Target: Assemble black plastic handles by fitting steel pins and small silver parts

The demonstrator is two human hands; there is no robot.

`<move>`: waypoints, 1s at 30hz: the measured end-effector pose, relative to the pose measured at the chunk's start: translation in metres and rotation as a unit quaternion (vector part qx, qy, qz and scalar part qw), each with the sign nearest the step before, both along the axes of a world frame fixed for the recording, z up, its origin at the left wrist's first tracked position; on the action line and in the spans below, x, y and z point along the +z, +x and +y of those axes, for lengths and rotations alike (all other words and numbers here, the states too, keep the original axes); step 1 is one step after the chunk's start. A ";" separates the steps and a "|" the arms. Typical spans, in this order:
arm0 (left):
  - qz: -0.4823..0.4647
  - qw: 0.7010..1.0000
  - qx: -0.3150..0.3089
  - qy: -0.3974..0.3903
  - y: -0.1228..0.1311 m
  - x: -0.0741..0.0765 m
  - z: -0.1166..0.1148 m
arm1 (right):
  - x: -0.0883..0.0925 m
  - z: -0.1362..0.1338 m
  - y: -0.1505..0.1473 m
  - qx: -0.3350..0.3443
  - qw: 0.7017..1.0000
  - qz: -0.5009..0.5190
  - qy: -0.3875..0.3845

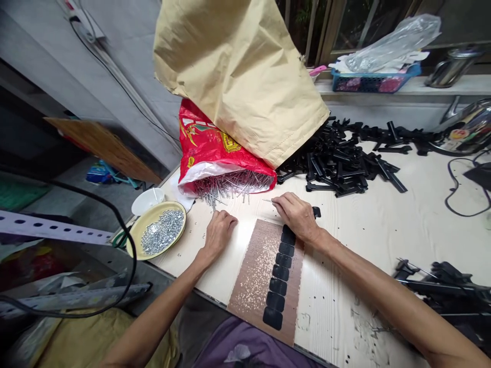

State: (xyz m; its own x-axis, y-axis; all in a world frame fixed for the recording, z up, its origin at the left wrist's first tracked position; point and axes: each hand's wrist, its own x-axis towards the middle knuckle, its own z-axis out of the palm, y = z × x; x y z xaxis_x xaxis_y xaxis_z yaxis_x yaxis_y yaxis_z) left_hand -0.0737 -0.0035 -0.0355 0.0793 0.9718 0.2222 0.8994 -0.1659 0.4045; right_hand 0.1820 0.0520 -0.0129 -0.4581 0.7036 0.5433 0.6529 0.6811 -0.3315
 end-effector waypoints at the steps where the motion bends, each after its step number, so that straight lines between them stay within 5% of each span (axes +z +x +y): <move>1: -0.046 0.999 0.009 -0.002 0.000 0.002 0.000 | 0.002 -0.007 -0.004 0.001 1.000 0.009 -0.015; 4: -0.255 0.964 0.055 -0.050 0.004 0.010 -0.001 | 0.007 -0.027 -0.020 0.019 0.998 0.029 -0.058; 7: -0.454 0.881 0.077 -0.107 0.017 0.020 -0.006 | 0.012 -0.043 -0.036 0.050 0.994 0.041 -0.086; 10: -0.553 0.824 0.067 -0.101 0.031 0.030 -0.013 | 0.015 -0.053 -0.047 0.043 0.994 0.041 -0.091; 14: -0.597 0.796 0.055 -0.084 0.041 0.036 -0.021 | 0.019 -0.061 -0.049 0.013 0.996 0.033 -0.077; 22: -0.607 0.787 0.030 -0.102 0.041 0.043 -0.028 | 0.028 -0.078 -0.044 -0.054 0.998 -0.025 -0.030; 30: -0.663 0.722 0.017 -0.194 0.042 0.049 -0.025 | 0.035 -0.086 -0.038 -0.074 0.996 -0.055 -0.023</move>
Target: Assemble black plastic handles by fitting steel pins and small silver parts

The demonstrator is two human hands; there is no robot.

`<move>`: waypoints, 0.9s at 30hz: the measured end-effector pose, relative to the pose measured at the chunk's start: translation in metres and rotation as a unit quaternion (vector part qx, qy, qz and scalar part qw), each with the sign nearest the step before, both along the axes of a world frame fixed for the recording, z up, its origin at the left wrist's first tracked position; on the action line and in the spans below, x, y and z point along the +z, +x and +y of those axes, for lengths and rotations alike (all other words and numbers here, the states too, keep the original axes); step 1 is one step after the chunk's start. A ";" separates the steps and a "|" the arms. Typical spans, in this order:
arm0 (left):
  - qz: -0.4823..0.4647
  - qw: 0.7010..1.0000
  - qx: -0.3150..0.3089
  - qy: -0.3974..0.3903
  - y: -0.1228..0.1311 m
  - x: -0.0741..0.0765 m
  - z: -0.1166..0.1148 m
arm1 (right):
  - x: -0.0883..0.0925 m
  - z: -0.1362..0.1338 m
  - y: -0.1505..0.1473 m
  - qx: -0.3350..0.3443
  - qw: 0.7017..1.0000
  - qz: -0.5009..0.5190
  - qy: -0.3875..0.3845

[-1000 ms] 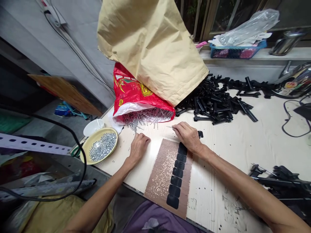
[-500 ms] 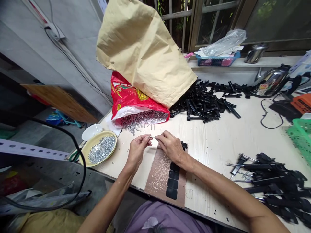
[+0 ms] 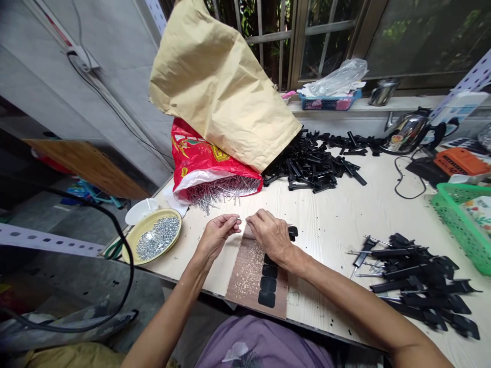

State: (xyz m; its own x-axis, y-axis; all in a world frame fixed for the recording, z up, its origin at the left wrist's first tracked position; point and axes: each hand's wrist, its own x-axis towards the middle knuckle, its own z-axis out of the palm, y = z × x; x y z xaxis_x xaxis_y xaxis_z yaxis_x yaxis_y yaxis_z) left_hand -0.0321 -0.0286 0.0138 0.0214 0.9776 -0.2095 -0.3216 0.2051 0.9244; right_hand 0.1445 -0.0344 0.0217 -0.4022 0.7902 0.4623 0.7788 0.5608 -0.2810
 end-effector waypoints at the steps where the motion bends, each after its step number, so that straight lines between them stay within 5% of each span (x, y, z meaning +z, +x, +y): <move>1: -0.008 1.000 -0.007 -0.010 0.000 -0.001 0.001 | 0.000 -0.001 0.001 0.002 1.000 -0.001 0.003; 9: -0.041 0.996 -0.056 -0.055 0.002 -0.011 0.002 | -0.002 -0.003 0.009 -0.009 0.999 -0.040 0.004; 27: 0.095 0.993 -0.010 0.072 0.013 -0.020 -0.002 | -0.016 -0.010 0.010 -0.042 0.996 -0.053 0.063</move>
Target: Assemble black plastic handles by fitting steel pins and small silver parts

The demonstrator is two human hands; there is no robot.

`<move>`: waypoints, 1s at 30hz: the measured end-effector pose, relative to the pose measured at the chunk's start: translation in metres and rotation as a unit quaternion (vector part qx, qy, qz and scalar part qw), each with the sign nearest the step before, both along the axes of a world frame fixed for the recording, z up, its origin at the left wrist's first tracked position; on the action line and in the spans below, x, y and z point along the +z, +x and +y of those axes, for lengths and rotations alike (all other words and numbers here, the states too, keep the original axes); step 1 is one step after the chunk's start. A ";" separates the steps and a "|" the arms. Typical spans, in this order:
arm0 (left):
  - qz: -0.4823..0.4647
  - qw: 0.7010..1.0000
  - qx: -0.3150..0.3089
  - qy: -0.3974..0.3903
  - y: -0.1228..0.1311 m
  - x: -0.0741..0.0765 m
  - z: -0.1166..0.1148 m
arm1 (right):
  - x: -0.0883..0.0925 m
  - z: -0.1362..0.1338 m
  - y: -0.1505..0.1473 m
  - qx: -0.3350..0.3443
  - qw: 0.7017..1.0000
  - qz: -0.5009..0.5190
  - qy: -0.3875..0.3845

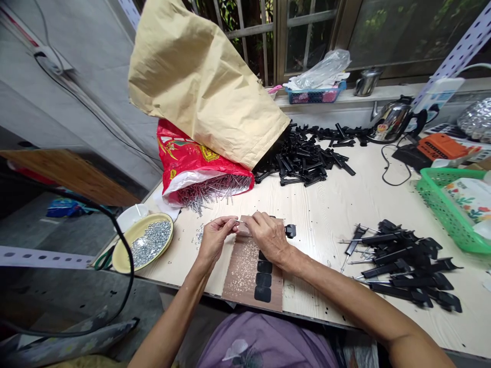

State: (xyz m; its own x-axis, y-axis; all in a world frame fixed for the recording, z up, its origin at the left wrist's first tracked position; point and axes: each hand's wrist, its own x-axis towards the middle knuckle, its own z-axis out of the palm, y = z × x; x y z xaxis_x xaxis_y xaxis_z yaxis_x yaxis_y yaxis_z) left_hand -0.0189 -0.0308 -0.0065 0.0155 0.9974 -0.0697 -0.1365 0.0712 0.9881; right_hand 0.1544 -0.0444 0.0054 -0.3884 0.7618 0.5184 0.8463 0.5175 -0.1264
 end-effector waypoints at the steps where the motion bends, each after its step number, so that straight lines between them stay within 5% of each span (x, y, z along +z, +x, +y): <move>1: -0.001 1.000 -0.004 -0.002 0.000 0.000 0.000 | 0.000 0.000 0.000 0.002 1.000 0.003 -0.004; 10: 0.070 0.997 0.001 0.011 0.002 0.009 -0.002 | -0.002 0.002 0.005 0.028 0.983 0.108 -0.146; 16: -0.011 0.999 -0.009 -0.040 0.004 0.006 -0.001 | -0.006 0.002 0.005 0.034 0.999 0.002 -0.012; 22: -0.141 0.982 0.017 -0.124 0.003 0.005 0.004 | 0.002 0.003 0.008 0.011 0.995 0.080 -0.057; 30: -0.153 0.982 0.031 -0.104 0.015 0.007 0.001 | 0.001 0.004 0.001 -0.005 0.996 0.053 -0.065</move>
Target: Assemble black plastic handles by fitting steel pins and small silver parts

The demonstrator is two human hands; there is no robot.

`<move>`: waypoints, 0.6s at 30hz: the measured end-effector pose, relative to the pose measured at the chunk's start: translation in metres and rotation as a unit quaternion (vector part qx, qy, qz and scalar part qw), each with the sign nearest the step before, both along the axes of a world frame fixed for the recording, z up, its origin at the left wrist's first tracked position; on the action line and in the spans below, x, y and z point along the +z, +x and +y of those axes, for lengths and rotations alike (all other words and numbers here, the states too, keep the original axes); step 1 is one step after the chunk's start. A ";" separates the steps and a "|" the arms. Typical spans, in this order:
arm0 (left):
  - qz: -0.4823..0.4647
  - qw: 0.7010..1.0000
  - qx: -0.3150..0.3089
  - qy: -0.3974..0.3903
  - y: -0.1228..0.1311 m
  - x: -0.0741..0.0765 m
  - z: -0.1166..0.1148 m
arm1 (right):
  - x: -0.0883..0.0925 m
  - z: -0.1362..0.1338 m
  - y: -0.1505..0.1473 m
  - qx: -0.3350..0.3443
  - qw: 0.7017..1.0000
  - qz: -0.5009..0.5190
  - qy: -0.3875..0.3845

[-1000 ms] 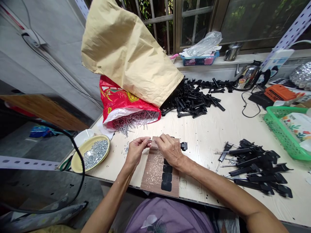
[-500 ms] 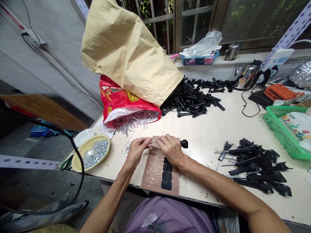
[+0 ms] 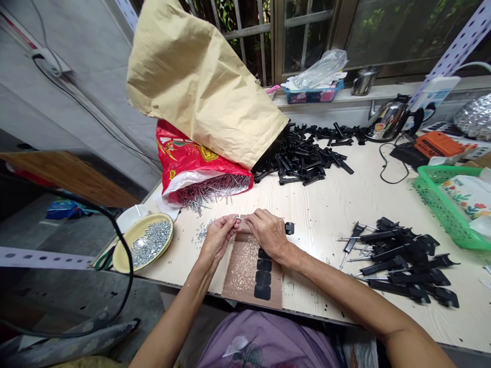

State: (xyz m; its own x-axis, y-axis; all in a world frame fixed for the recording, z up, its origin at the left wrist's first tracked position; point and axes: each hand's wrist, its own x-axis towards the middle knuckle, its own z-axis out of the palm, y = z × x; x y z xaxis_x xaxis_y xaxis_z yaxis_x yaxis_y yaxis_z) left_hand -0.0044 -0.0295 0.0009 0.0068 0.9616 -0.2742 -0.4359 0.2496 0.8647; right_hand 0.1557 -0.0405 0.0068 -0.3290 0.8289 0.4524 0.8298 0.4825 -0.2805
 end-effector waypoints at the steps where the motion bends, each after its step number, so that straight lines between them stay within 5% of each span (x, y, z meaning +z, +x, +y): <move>1: 0.001 1.000 0.002 0.002 0.000 0.000 0.000 | 0.000 0.000 0.000 -0.002 1.000 -0.003 0.002; 18: -0.007 1.000 -0.030 0.007 -0.001 -0.010 0.002 | -0.003 -0.004 -0.001 -0.030 0.999 -0.029 0.006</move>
